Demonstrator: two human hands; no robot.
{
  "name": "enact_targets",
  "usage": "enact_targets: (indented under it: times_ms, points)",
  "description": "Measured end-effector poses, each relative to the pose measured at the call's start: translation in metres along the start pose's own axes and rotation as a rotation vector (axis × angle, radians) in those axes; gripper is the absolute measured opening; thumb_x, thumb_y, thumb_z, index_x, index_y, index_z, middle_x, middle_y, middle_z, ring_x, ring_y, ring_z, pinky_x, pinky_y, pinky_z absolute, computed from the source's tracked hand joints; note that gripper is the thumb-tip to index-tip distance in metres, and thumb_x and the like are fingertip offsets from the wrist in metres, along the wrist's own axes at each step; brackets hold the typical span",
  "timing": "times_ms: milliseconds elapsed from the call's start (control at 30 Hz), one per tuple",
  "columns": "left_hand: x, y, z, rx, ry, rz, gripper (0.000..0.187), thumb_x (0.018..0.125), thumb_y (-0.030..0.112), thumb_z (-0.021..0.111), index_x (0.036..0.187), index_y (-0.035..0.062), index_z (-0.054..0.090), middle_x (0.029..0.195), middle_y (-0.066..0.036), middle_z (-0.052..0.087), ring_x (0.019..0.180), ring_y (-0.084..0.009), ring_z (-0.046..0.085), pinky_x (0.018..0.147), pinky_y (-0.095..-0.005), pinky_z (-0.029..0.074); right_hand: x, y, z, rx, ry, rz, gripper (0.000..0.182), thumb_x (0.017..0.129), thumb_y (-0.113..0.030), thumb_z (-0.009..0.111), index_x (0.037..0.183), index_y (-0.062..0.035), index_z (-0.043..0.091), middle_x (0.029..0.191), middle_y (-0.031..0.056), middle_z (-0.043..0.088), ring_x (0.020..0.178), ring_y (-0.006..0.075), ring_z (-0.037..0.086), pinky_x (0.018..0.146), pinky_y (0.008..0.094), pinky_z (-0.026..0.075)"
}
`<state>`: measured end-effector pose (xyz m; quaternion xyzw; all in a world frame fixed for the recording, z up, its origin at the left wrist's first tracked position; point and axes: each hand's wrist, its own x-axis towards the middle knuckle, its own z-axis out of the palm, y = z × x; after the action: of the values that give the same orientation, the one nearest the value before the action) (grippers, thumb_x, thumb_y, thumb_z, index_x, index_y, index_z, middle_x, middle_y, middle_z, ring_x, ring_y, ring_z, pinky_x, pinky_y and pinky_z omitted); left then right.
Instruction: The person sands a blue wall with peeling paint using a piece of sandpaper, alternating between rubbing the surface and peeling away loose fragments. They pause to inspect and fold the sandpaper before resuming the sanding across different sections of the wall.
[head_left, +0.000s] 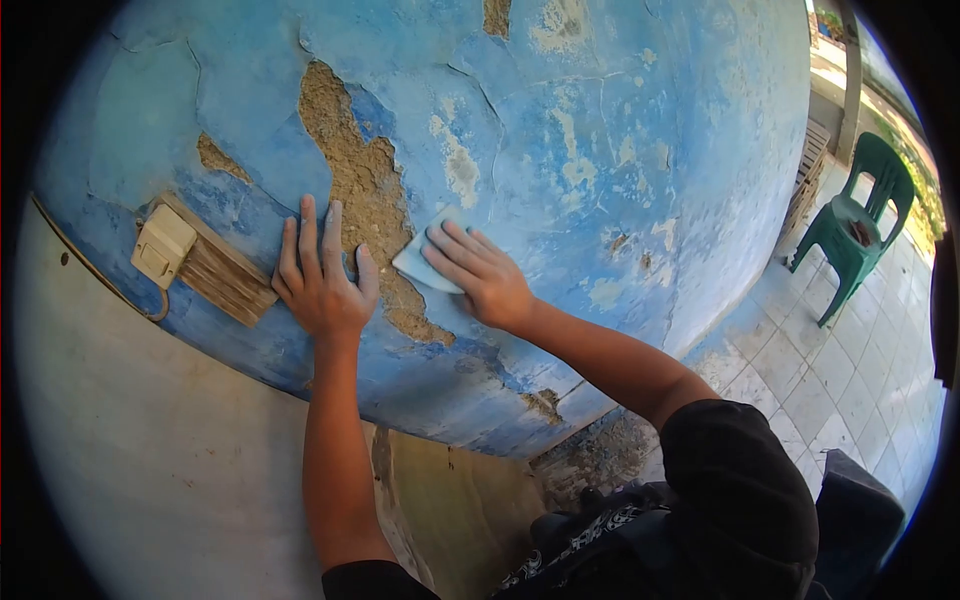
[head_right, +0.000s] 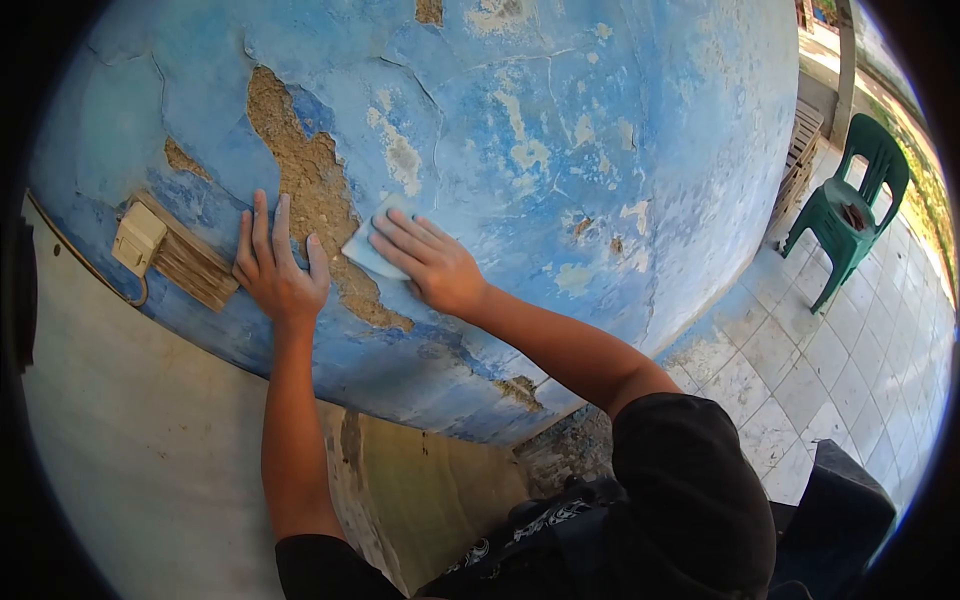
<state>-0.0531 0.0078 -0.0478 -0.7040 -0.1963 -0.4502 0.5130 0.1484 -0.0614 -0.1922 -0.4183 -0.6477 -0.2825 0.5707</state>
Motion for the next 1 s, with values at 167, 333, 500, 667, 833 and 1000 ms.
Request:
enact_targets:
  times_ms: [167, 333, 500, 667, 833, 1000]
  points:
    - [-0.003, 0.0, 0.0, 0.001, -0.008, -0.011, 0.053, 0.107, 0.038, 0.059, 0.157, 0.0187, 0.062, 0.167, -0.006, 0.056, 0.147, -0.0305, 0.052, 0.111, -0.0432, 0.04, 0.026, 0.043, -0.03, -0.196, 0.264, 0.115, 0.069, 0.087, 0.007, 0.072, 0.153, -0.0099, 0.064, 0.164, 0.0127, 0.058, 0.154, 0.0325, 0.053, 0.125, 0.052, 0.046]
    - [-0.003, -0.002, 0.0, 0.007, -0.006, 0.0, 0.054, 0.107, 0.039, 0.059, 0.157, 0.0178, 0.062, 0.166, -0.006, 0.056, 0.146, -0.0298, 0.051, 0.111, -0.0433, 0.04, 0.039, 0.013, -0.017, -0.119, 0.328, 0.191, 0.071, 0.086, 0.009, 0.071, 0.153, -0.0095, 0.064, 0.164, 0.0137, 0.057, 0.154, 0.0342, 0.052, 0.126, 0.0534, 0.044]
    - [-0.004, -0.002, 0.0, 0.014, -0.016, 0.013, 0.054, 0.107, 0.038, 0.058, 0.157, 0.0177, 0.062, 0.166, -0.006, 0.056, 0.147, -0.0304, 0.05, 0.111, -0.0437, 0.039, 0.001, 0.061, -0.038, -0.121, 0.049, 0.004, 0.068, 0.087, 0.004, 0.072, 0.153, -0.0086, 0.065, 0.163, 0.014, 0.059, 0.157, 0.0344, 0.049, 0.126, 0.0559, 0.043]
    - [-0.006, -0.001, 0.002, 0.01, -0.019, 0.004, 0.054, 0.107, 0.038, 0.058, 0.157, 0.0181, 0.062, 0.166, -0.006, 0.056, 0.146, -0.0306, 0.051, 0.111, -0.044, 0.039, 0.032, 0.043, -0.015, -0.149, 0.418, 0.255, 0.071, 0.088, 0.004, 0.069, 0.157, -0.0117, 0.063, 0.167, 0.0151, 0.054, 0.158, 0.0366, 0.046, 0.129, 0.0581, 0.037]
    - [-0.01, 0.0, 0.0, 0.001, -0.031, 0.047, 0.053, 0.108, 0.039, 0.058, 0.157, 0.019, 0.062, 0.166, -0.008, 0.056, 0.146, -0.0305, 0.05, 0.111, -0.0451, 0.039, -0.024, 0.041, -0.035, -0.07, 0.002, 0.063, 0.078, 0.084, 0.002, 0.077, 0.158, -0.0155, 0.061, 0.167, 0.0101, 0.055, 0.157, 0.0311, 0.049, 0.126, 0.0548, 0.045]
    - [-0.014, 0.001, 0.005, -0.071, -0.057, 0.219, 0.057, 0.105, 0.041, 0.064, 0.159, 0.0229, 0.058, 0.166, -0.006, 0.052, 0.146, -0.029, 0.049, 0.113, -0.0452, 0.038, 0.022, 0.086, -0.05, -0.199, 0.444, 0.293, 0.064, 0.088, 0.001, 0.079, 0.149, -0.0137, 0.07, 0.166, 0.0205, 0.054, 0.157, 0.0428, 0.046, 0.125, 0.061, 0.04]
